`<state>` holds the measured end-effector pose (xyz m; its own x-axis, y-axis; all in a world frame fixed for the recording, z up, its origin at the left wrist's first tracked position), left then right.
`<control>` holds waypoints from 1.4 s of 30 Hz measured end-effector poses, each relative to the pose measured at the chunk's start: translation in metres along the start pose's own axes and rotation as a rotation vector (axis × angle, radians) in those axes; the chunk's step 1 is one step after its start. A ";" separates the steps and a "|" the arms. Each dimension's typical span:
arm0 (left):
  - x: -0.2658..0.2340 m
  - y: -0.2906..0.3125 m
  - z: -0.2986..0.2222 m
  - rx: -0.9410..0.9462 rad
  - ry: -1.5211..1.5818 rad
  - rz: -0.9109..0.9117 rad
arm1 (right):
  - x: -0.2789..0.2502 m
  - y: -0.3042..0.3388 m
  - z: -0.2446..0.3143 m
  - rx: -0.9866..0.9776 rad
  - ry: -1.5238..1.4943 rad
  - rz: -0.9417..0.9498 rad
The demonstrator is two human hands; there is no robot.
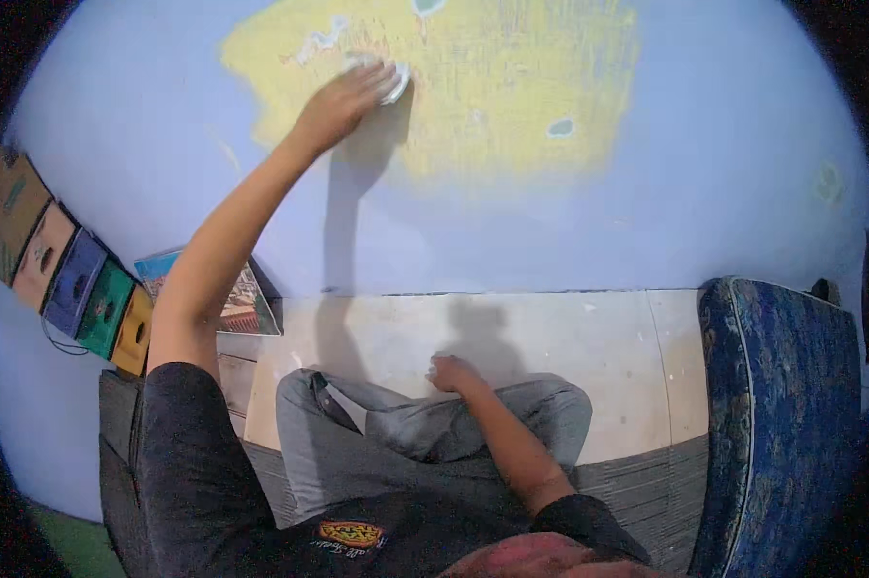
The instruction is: The person sands a wall with a sanding block while sitting on the floor.
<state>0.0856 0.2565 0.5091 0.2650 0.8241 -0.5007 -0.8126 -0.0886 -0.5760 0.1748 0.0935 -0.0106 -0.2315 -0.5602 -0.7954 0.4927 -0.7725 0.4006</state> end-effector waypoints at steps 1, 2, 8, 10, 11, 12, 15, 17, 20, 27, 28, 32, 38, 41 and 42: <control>-0.007 -0.018 0.012 -0.027 -0.014 -0.060 | -0.001 -0.002 -0.005 0.013 0.008 -0.008; -0.014 -0.025 0.023 -0.060 -0.031 -0.103 | -0.002 -0.001 -0.001 0.016 -0.041 -0.024; -0.014 -0.054 0.021 -0.323 0.094 -0.339 | 0.001 0.001 0.000 0.050 -0.069 -0.035; 0.009 -0.041 0.000 -0.248 0.059 -0.278 | -0.001 0.006 0.013 0.024 -0.072 -0.032; 0.022 -0.032 -0.011 -0.212 0.045 -0.254 | -0.004 0.008 0.016 0.017 -0.070 -0.033; 0.031 -0.029 -0.023 -0.170 0.032 -0.236 | -0.003 0.006 0.015 0.001 -0.047 -0.041; 0.057 -0.026 -0.064 0.029 0.066 -0.083 | 0.004 -0.002 -0.002 0.012 -0.032 -0.087; 0.061 -0.021 -0.078 0.092 0.062 -0.005 | 0.007 -0.002 -0.005 0.006 -0.007 -0.055; 0.058 -0.012 -0.079 0.119 0.085 0.094 | 0.004 -0.003 0.005 0.019 -0.025 0.004; 0.007 -0.052 -0.055 0.073 0.022 -0.085 | 0.006 -0.001 -0.002 0.014 -0.073 -0.083; 0.000 -0.060 -0.044 0.024 -0.012 -0.082 | 0.005 -0.001 0.001 0.019 -0.065 -0.083; -0.045 -0.103 -0.011 -0.070 0.038 -0.211 | 0.004 0.000 -0.014 0.055 -0.029 -0.108; -0.007 -0.085 -0.019 -0.202 0.062 -0.263 | -0.002 0.003 0.003 0.051 -0.031 0.004; 0.035 -0.053 -0.044 -0.171 0.114 -0.276 | -0.002 0.009 0.015 0.024 -0.032 -0.004; 0.049 -0.048 -0.061 -0.147 0.113 -0.218 | -0.002 0.005 0.010 0.018 -0.010 0.006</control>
<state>0.1686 0.2668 0.4728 0.4886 0.7655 -0.4187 -0.6482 -0.0028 -0.7615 0.1694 0.0875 -0.0019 -0.2368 -0.5677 -0.7884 0.4786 -0.7744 0.4138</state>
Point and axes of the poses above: each hand's wrist, its own y-axis away from the middle knuckle, its own x-axis out of the palm, z = x × y, the point moved 8 cm from there along -y, towards the middle knuckle
